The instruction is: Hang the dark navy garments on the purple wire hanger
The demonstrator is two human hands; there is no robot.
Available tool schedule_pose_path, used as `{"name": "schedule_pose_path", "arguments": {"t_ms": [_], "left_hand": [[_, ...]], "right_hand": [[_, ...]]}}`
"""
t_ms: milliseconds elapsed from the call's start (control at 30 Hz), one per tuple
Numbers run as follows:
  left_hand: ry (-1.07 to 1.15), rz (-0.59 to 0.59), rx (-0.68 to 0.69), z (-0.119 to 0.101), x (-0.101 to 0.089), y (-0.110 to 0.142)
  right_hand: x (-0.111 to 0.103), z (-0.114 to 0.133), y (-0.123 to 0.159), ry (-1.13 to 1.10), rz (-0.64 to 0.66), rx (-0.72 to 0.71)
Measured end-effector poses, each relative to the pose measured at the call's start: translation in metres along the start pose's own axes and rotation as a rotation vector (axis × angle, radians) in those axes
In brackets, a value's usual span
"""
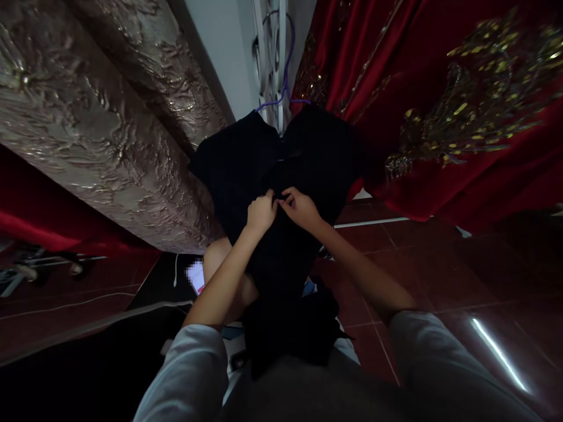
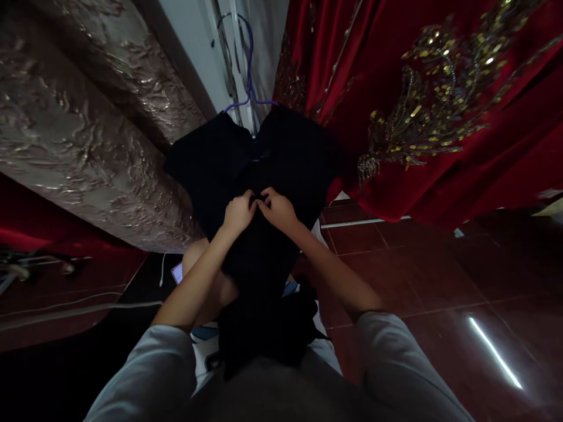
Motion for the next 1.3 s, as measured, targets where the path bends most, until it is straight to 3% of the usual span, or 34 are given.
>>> {"name": "schedule_pose_path", "arguments": {"t_ms": [200,367,467,633,700,800,933,1067,1200,1300], "left_hand": [[0.299,-0.229,0.159,-0.019,-0.018,0.055],[0.735,-0.359,0.122,-0.038,-0.009,0.106],[0.990,-0.374,0.011,-0.036,0.004,0.125],[1.240,-0.193,-0.052,-0.020,0.030,0.127],[1.281,-0.179,-0.075,-0.009,0.038,0.124],[1.267,-0.278,-0.135,0.005,0.043,0.124],[1.164,-0.464,-0.204,0.009,0.034,0.130],[1.026,-0.512,-0.144,-0.005,0.024,0.130],[0.907,-0.469,-0.106,-0.013,0.038,0.120],[0.868,-0.452,-0.089,-0.014,0.049,0.110]], "right_hand": [[0.016,-0.006,0.038,-0.485,-0.234,0.181],[0.029,-0.005,0.096,-0.710,-0.295,0.409],[0.025,0.000,0.112,-0.695,-0.294,0.418],[0.018,0.016,0.109,-0.706,-0.232,0.363],[0.019,0.021,0.106,-0.714,-0.209,0.334],[0.028,0.025,0.105,-0.733,-0.148,0.295],[0.038,0.027,0.108,-0.822,-0.042,0.307],[0.017,0.031,0.084,-0.858,-0.089,0.379],[-0.041,0.057,0.007,-0.834,-0.276,0.245],[-0.066,0.081,-0.046,-0.807,-0.299,0.163]]}}
Point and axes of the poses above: each hand's wrist, its own y-axis away from the middle knuckle, its own x-axis out of the palm, z = x × y, the point moved 8 cm from there along -y, towards the middle knuckle, and after that the axes turned 3 degrees about -x, right-handed, at the moved point
